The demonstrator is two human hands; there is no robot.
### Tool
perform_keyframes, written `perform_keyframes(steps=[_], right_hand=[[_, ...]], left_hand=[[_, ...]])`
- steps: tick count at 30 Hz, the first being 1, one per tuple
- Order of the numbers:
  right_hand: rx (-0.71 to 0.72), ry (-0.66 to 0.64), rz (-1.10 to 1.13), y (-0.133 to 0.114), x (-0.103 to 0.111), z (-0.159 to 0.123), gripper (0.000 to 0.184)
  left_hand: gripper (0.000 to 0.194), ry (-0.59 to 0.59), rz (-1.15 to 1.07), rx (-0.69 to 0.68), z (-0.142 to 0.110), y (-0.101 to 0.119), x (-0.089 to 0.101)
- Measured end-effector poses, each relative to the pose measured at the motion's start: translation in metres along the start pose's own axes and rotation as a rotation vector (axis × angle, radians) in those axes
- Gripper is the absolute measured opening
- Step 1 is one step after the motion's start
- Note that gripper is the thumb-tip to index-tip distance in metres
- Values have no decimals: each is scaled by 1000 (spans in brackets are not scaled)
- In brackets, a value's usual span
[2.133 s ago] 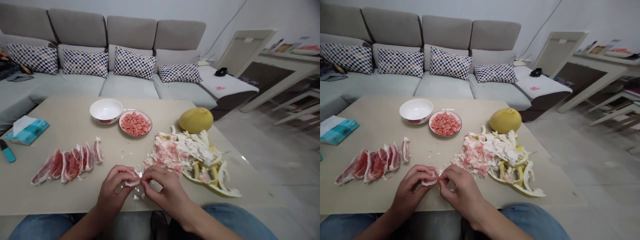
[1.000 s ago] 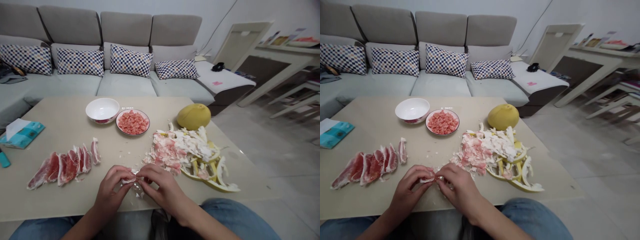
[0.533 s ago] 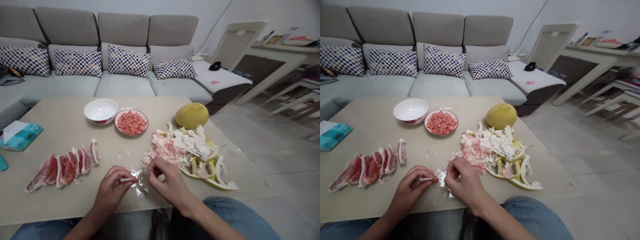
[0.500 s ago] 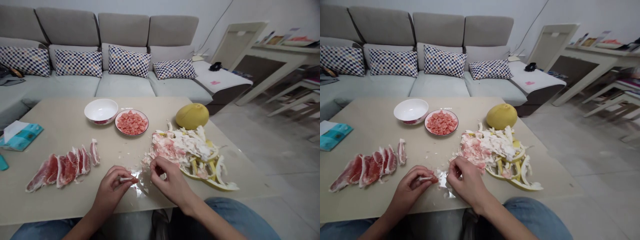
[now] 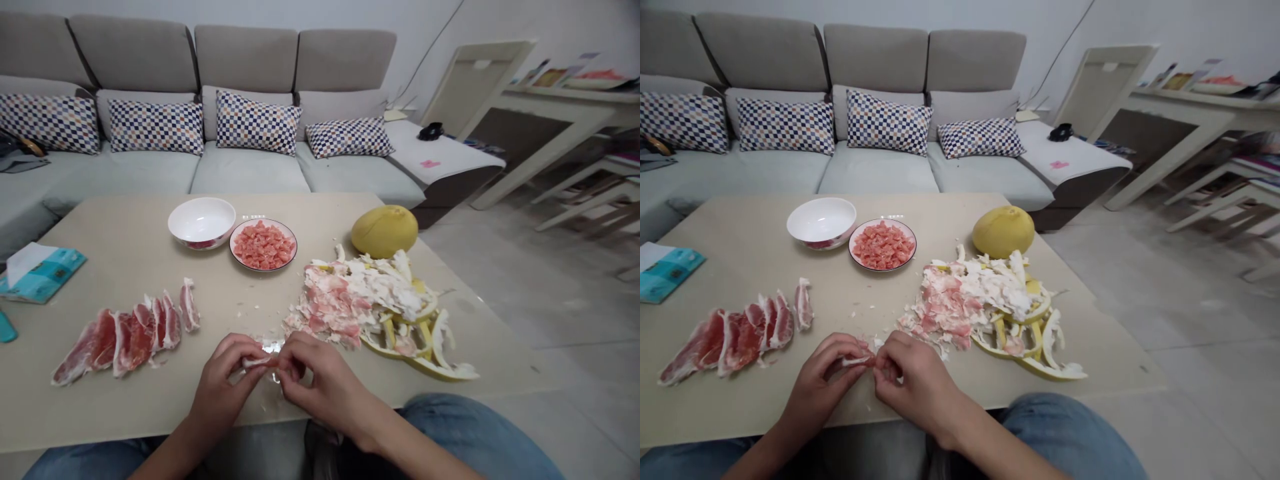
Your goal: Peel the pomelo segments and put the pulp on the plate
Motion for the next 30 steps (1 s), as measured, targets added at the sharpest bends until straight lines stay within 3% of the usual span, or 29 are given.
perform_keyframes(steps=[7,11,15,20,23,26,30], right_hand=[[-82,135,-148,19,33,5,16],[-72,85,-135,22,26,2,11],[-77,113,-138,18,20,1,20],[-30,99,-74,14,17,2,13],[-53,98,1,13,11,2,9],[12,120,95,6,2,2,24],[-42,96,188,5,-7,4,12]], left_hand=[[13,22,-414,215,1,-15,-2],[33,-8,-499,333,-3,-18,-2],[32,-99,-585,423,-7,-11,-7],[23,-117,-703,404,-6,-7,-14],[24,-133,-646,346,-4,-9,-16],[22,-126,-561,296,-3,-10,-16],[20,-130,-564,287,-3,-10,-17]])
Point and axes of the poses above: each hand's wrist, its own z-axis towards the middle knuckle, its own x-axis out of the back of the hand, y = z × x, the point moved 6 cm from there along z, towards the middle knuckle, and after that the axes turned 10 degrees about z, right-handed, at the moved point
